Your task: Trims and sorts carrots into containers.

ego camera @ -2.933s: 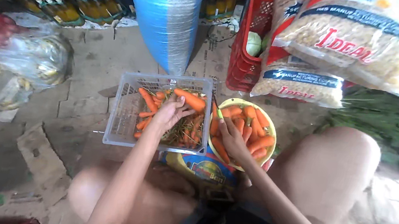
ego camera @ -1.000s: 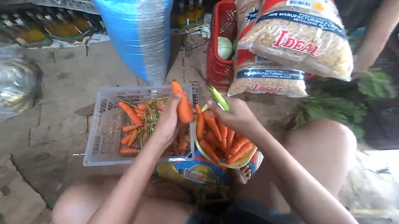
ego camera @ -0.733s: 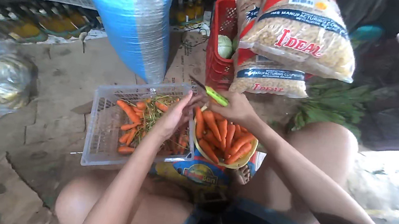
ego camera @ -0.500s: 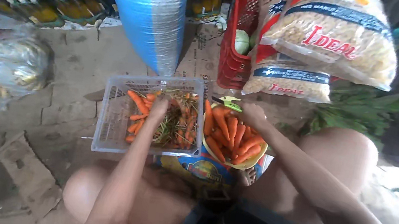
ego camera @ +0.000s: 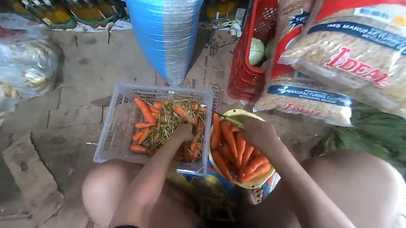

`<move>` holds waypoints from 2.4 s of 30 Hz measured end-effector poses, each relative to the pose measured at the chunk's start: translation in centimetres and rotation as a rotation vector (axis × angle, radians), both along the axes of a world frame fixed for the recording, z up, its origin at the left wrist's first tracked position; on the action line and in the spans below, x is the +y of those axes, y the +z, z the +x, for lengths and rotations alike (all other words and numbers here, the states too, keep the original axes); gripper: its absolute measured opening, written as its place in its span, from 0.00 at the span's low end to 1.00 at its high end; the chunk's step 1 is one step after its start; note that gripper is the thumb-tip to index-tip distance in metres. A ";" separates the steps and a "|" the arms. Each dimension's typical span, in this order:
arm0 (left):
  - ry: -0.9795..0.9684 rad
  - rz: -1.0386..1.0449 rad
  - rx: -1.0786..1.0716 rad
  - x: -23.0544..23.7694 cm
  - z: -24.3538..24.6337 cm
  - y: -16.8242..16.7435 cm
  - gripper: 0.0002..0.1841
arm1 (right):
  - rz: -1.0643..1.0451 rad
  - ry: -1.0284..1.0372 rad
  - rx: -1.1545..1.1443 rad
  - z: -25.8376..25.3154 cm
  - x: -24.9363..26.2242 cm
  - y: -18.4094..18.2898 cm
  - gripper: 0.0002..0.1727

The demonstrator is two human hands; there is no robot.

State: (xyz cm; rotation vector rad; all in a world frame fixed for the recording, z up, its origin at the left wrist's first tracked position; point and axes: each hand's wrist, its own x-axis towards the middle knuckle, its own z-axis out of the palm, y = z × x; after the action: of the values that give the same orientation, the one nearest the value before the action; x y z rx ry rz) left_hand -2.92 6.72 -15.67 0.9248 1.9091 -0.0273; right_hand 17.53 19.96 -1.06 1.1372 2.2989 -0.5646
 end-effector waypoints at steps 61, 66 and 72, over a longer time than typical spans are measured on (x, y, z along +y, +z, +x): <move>0.680 0.930 -0.501 -6.5 0.7 11.1 0.31 | 0.054 0.271 0.691 -0.3 -8.2 2.3 0.31; 0.727 0.982 -0.359 -7.6 0.8 11.0 0.38 | 0.064 0.304 0.655 -1.3 -8.8 2.2 0.32; 0.838 0.879 -0.098 -10.7 0.4 11.6 0.36 | -0.009 0.309 0.660 -5.4 -10.9 1.9 0.32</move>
State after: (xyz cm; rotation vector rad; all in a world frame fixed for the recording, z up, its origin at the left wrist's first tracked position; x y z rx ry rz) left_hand -2.48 -4.00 -4.04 0.5482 2.0768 1.4042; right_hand 12.10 9.04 0.83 0.6144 2.9428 -0.9264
